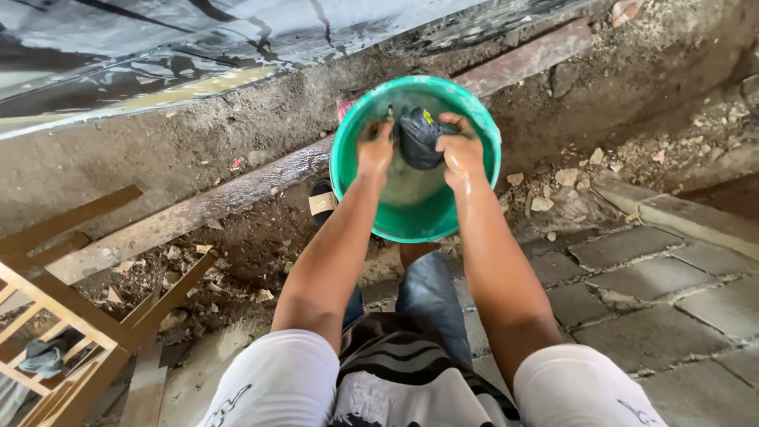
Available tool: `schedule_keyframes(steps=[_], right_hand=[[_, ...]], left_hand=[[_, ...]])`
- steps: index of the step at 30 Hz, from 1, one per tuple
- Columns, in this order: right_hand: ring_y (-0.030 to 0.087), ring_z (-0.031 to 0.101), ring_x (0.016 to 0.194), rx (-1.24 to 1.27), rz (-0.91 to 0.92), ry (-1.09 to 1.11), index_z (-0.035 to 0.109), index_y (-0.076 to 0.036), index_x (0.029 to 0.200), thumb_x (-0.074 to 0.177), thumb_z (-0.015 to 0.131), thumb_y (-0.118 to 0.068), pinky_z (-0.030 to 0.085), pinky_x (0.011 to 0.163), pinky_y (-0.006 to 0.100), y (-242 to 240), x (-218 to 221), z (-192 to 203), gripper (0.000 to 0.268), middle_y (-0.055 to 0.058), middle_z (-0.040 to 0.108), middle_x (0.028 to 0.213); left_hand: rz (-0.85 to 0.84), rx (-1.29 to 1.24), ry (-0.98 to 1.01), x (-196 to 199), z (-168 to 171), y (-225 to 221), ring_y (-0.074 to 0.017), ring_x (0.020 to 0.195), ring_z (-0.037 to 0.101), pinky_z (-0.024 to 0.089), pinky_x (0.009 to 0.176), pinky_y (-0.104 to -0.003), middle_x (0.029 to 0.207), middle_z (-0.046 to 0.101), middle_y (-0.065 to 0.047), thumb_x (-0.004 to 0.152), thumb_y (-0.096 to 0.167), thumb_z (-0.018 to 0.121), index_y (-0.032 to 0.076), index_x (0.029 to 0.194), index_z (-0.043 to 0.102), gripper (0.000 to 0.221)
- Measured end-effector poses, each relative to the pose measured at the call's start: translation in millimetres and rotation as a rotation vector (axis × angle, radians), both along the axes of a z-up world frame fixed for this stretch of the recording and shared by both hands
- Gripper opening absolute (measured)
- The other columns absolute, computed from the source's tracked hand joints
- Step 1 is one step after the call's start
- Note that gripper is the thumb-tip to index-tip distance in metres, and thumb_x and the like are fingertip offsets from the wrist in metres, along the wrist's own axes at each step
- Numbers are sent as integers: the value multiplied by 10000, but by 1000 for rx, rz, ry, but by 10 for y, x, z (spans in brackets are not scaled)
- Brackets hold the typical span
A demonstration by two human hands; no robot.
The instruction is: The person repeatedly dips a sponge into a green bucket of soapy water and scrubs the side panel of a car. The person uses both hands to scrub the surface, occasionally switching between a yellow sponge and a dark cloth.
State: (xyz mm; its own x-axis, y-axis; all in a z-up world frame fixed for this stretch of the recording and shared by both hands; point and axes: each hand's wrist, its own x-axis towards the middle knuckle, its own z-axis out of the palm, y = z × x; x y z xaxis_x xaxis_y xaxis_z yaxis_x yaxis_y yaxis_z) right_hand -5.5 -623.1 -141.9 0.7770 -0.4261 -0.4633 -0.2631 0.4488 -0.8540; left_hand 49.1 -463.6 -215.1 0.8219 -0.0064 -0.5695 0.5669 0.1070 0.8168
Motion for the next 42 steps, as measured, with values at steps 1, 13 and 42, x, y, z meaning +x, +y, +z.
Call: schedule_keyframes(steps=[1,13,42], right_hand=[[198,646,951,-128,-21,43,662,-3,1121,644,593,76,517,844,313,-7,-4,-110,488,44,671,1018],[397,648,1202,-1138,759,685,732,-127,1214,828,736,-359,505,979,496,380,183,-793,451,201,676,1289],[393,697,1070,-1229,761,408,503,-75,1429,1013,555,-119,538,900,519,587,-160,-399,421,209,718,1168]], left_hand=[[28,-115,-1,-42,-44,3,-217,994,647,516,859,-385,1156,709,-121,941,310,724,18,1143,677,359],[-173,389,65,-74,-182,54,-280,1070,689,524,923,-400,1183,737,-136,926,336,696,45,1195,674,397],[5,40,61,-506,1215,522,-116,596,571,420,495,-275,812,622,-22,979,284,682,31,1107,619,291]])
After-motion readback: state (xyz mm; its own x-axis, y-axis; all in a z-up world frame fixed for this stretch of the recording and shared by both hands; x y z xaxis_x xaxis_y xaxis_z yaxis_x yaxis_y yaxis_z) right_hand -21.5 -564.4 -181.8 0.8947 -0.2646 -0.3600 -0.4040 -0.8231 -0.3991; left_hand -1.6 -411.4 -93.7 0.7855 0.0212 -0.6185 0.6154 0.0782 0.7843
